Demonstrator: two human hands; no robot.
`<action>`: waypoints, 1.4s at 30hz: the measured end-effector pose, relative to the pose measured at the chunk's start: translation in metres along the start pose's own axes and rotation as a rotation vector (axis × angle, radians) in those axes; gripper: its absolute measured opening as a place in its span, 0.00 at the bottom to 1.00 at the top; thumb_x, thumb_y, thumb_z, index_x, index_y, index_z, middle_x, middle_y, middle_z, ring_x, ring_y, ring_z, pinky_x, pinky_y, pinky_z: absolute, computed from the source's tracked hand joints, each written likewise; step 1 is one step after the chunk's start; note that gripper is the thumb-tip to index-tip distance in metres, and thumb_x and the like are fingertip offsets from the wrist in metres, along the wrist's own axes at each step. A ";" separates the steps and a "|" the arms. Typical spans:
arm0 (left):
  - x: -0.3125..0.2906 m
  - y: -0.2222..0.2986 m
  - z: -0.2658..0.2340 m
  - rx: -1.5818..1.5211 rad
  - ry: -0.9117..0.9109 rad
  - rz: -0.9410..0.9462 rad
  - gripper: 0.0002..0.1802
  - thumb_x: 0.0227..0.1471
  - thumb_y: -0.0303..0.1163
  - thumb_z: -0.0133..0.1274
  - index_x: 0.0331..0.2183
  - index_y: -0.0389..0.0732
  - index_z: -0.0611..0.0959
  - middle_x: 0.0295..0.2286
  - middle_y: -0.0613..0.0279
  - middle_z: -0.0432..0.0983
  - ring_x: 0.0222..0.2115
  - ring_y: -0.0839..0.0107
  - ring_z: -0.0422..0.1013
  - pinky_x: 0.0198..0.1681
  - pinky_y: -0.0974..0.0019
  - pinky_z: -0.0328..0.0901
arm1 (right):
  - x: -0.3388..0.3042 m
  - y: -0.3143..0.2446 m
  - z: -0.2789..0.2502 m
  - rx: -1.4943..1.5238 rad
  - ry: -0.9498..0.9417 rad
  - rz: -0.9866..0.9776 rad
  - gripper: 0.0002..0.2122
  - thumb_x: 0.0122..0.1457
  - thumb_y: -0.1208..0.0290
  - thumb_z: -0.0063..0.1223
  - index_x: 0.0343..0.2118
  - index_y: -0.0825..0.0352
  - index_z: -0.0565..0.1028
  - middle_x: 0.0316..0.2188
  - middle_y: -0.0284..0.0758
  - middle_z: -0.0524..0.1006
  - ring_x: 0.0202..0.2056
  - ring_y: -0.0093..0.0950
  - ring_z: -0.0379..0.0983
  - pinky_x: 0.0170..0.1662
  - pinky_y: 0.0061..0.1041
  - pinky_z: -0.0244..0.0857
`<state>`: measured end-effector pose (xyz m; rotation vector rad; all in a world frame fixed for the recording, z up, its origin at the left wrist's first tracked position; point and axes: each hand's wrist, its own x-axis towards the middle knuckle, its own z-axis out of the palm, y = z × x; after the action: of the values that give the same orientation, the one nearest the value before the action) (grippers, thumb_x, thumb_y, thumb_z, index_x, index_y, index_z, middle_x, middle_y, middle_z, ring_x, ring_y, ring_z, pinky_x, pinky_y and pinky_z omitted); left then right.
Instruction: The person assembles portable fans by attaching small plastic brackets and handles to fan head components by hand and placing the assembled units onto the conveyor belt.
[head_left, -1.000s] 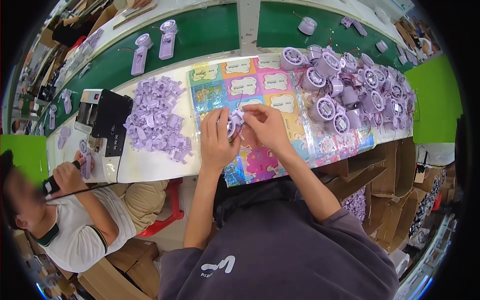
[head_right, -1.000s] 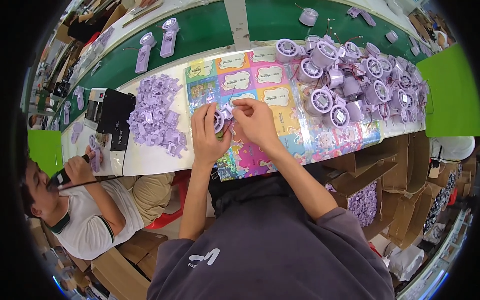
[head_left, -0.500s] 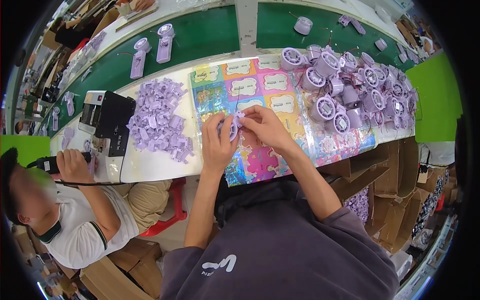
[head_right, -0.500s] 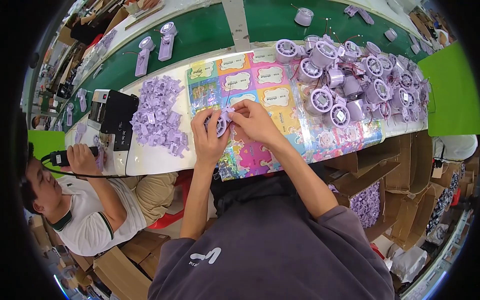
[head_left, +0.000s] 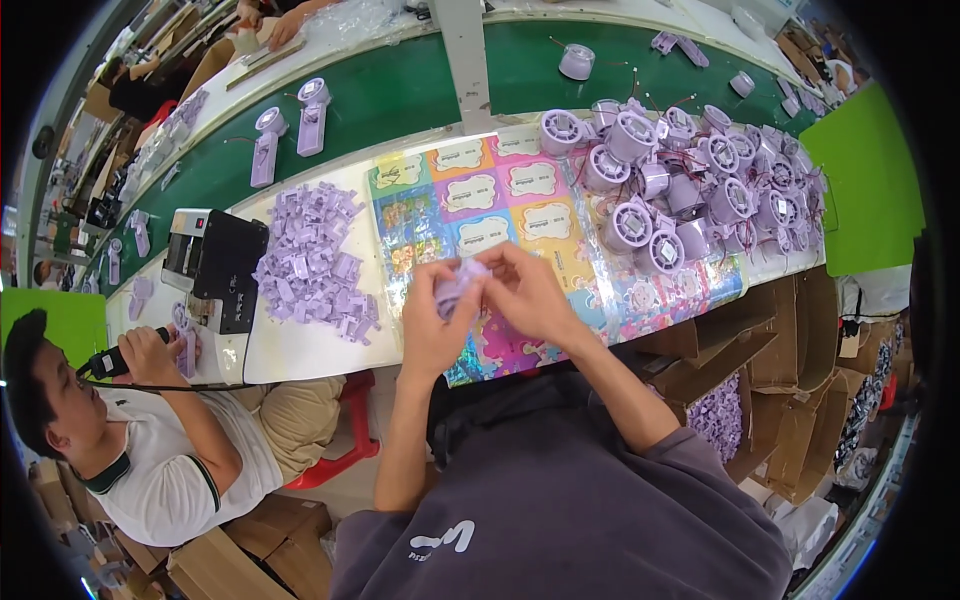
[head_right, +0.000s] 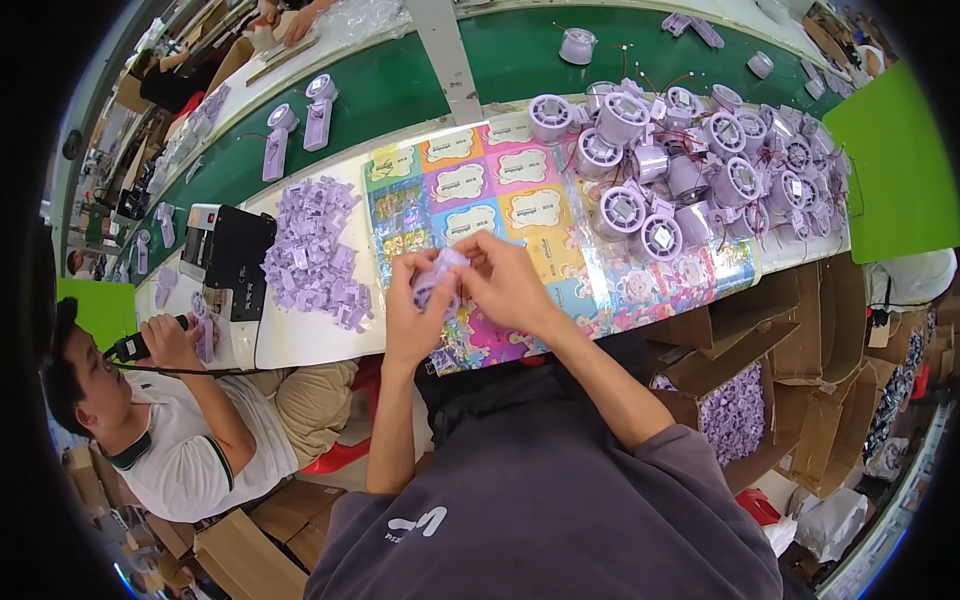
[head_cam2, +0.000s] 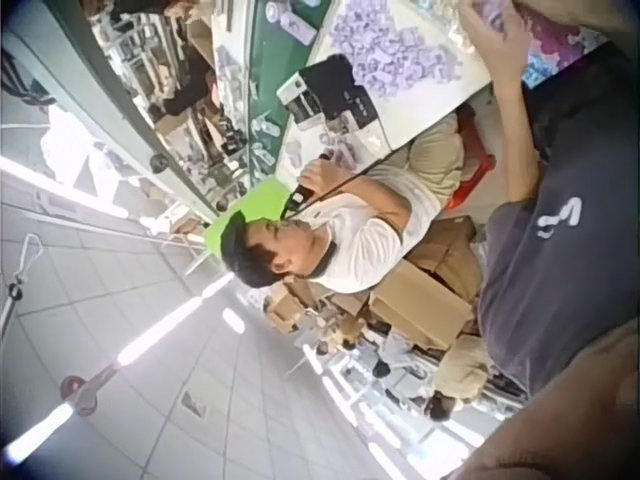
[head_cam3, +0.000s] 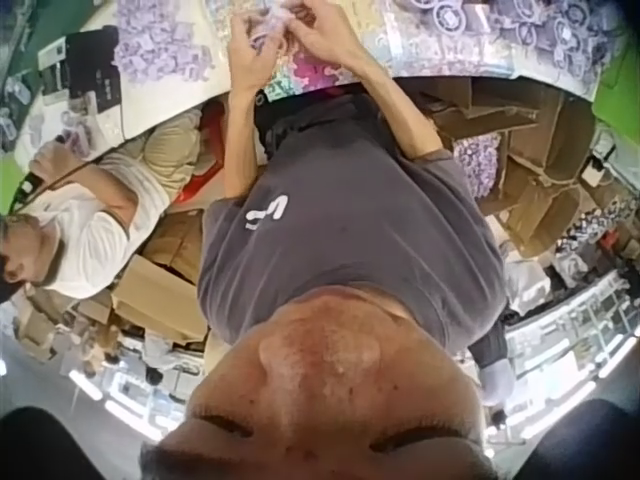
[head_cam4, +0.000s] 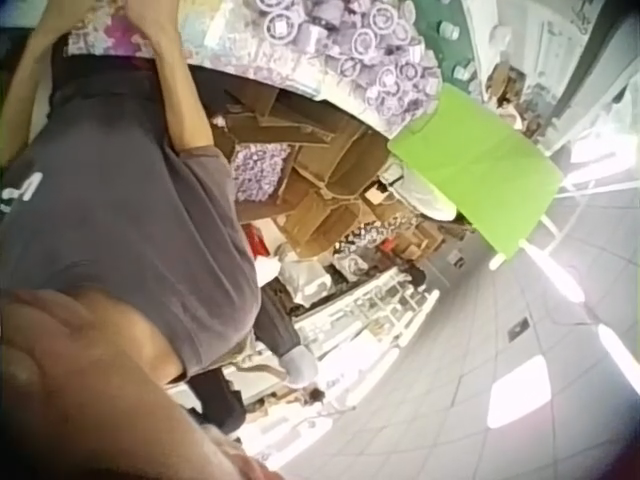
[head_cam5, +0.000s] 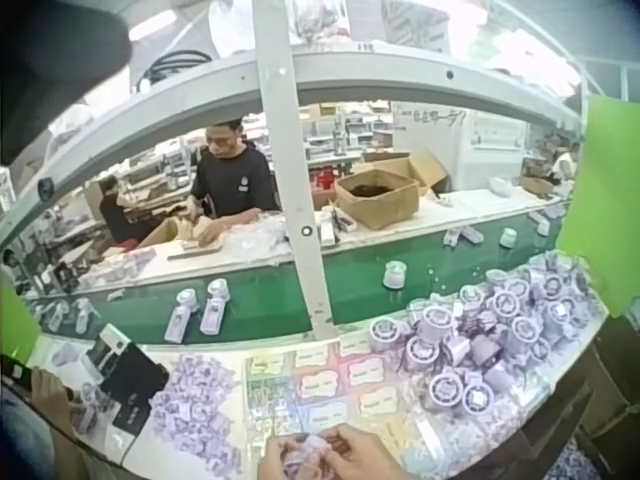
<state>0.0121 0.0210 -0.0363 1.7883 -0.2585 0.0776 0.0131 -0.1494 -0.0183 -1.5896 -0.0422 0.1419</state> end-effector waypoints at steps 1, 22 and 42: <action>-0.001 -0.003 0.002 -0.137 0.039 -0.098 0.17 0.55 0.30 0.60 0.43 0.34 0.74 0.40 0.51 0.77 0.41 0.66 0.75 0.45 0.63 0.69 | -0.006 -0.003 0.004 -0.052 0.007 -0.059 0.09 0.61 0.79 0.56 0.43 0.74 0.74 0.32 0.38 0.81 0.31 0.22 0.79 0.35 0.24 0.73; 0.009 -0.003 0.035 -0.254 -0.081 -0.121 0.05 0.55 0.24 0.58 0.33 0.31 0.81 0.31 0.63 0.75 0.33 0.77 0.69 0.37 0.72 0.63 | -0.037 0.012 -0.037 -0.050 0.135 0.014 0.12 0.60 0.72 0.62 0.44 0.73 0.78 0.32 0.33 0.79 0.31 0.18 0.75 0.34 0.20 0.69; 0.107 -0.009 0.042 0.157 -0.038 0.088 0.11 0.58 0.30 0.55 0.41 0.34 0.83 0.34 0.52 0.82 0.37 0.63 0.77 0.40 0.64 0.70 | -0.048 0.041 -0.076 -0.443 0.492 -0.262 0.06 0.56 0.82 0.57 0.36 0.71 0.77 0.29 0.37 0.75 0.28 0.26 0.74 0.33 0.23 0.67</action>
<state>0.1147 -0.0316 -0.0341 1.9354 -0.3667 0.1298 -0.0282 -0.2314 -0.0552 -2.0032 0.1087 -0.4952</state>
